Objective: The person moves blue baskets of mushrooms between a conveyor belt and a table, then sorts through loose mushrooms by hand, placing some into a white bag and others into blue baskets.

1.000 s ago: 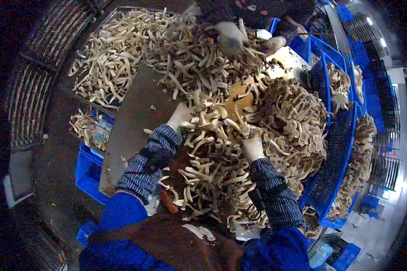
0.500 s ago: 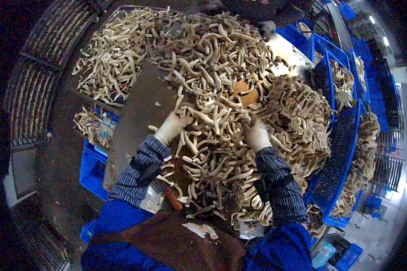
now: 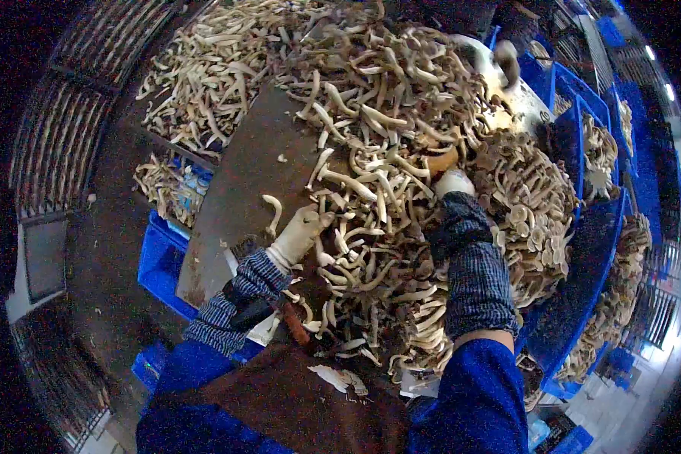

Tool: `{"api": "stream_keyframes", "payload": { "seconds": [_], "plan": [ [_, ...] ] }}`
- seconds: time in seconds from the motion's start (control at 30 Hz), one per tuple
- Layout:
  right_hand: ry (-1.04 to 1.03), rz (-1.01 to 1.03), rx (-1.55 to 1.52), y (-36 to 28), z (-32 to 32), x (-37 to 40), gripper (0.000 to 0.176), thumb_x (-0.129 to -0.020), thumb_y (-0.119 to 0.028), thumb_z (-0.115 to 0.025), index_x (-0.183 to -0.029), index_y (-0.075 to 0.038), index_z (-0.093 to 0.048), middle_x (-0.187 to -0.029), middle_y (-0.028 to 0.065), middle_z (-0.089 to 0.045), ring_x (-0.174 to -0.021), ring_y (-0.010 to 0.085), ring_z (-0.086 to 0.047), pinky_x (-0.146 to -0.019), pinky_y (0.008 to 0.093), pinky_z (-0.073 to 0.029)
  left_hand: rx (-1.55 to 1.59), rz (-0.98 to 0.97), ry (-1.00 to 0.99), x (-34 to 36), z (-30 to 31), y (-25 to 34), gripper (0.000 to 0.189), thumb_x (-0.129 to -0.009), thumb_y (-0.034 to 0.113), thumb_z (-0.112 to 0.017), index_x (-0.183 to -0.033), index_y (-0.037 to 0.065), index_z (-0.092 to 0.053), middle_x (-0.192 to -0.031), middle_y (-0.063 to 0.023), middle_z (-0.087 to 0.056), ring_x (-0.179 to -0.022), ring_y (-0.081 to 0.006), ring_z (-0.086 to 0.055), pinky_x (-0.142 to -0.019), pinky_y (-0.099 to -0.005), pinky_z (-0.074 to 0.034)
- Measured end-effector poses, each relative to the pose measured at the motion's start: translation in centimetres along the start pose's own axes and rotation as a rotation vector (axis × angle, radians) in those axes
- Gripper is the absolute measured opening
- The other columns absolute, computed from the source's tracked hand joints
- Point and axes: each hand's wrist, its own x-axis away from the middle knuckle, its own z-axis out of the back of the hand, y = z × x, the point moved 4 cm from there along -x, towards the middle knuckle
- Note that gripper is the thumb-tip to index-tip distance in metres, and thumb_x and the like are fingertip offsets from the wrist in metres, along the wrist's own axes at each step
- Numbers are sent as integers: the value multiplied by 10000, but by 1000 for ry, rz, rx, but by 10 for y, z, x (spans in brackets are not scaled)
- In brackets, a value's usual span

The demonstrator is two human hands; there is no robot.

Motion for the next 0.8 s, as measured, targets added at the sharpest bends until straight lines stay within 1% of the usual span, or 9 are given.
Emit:
{"api": "stream_keyframes", "payload": {
  "seconds": [0.07, 0.2, 0.23, 0.37, 0.4, 0.5, 0.6, 0.73, 0.8],
  "plan": [
    [-39, 84, 66, -17, -12, 11, 402, -849, -256, -532, -1156, 2, -555, -1200, 171, -562, -1106, 285, -545, -931, 352, -443, -73, 43, -117, 17, 4, 7, 424, -854, 220, -646, -1104, -92, -505, -890, -42, -566, -819, -95, -499, -753, -227, -439],
    [145, 294, -87, -13, -35, 35, 413, -779, -224, -623, -1117, 9, -579, -1094, 204, -602, -1027, 310, -578, -865, 379, -473, -537, -128, 175, 66, 33, -28, 412, -826, 221, -671, -1048, -85, -509, -837, -52, -572, -720, -112, -498, -644, -254, -448],
    [168, 303, -649, -4, -30, 53, 455, -757, -199, -654, -1141, 24, -556, -1045, 217, -611, -994, 310, -586, -846, 373, -471, -350, -61, 116, 92, 32, -16, 437, -810, 236, -686, -1057, -78, -509, -849, -66, -580, -735, -125, -511, -661, -271, -455],
    [192, 223, -1158, 15, -16, 118, 606, -801, -214, -666, -1307, -15, -397, -1136, 187, -560, -979, 312, -568, -839, 333, -463, -123, 39, 170, 181, 89, -61, 354, -835, 41, -604, -1150, -30, -458, -941, -96, -605, -782, -121, -572, -703, -249, -494],
    [209, 243, -1236, 7, -11, 143, 622, -813, -204, -664, -1327, -17, -366, -1156, 180, -548, -989, 295, -564, -844, 319, -460, -410, 168, 242, 215, 81, -14, 328, -819, 63, -629, -1106, -45, -512, -936, -92, -620, -778, -120, -577, -703, -259, -499],
    [-22, 650, -1135, -25, -36, 199, 290, -806, -46, -609, -1087, 7, -562, -988, 53, -578, -861, 122, -539, -753, 242, -439, -451, 100, 261, 275, 129, -39, 273, -795, 95, -665, -1025, -40, -609, -852, -57, -644, -767, -100, -578, -667, -270, -487],
    [-467, 651, -1227, -108, -80, 292, 112, -826, -48, -582, -933, -20, -560, -816, -35, -523, -749, 52, -476, -652, 202, -412, -668, 222, 302, 326, 165, -57, 287, -781, 131, -664, -1002, -44, -612, -757, -99, -635, -704, -131, -586, -642, -290, -471],
    [-881, 974, -987, -208, -132, 401, 571, -791, -76, -649, -1299, -10, -399, -978, 40, -550, -874, 93, -502, -819, 232, -420, -875, 326, 329, 357, 219, -113, 300, -831, 250, -595, -958, -20, -616, -755, -177, -630, -714, -237, -622, -646, -368, -467],
    [-637, 1281, -827, -236, -144, 418, 683, -768, -73, -655, -1363, -28, -325, -1135, 116, -548, -948, 130, -527, -877, 244, -413, -1073, 410, 388, 363, 252, -142, 439, -790, 329, -600, -1112, 31, -599, -1028, -232, -617, -963, -350, -600, -840, -409, -465]
  ]
}}
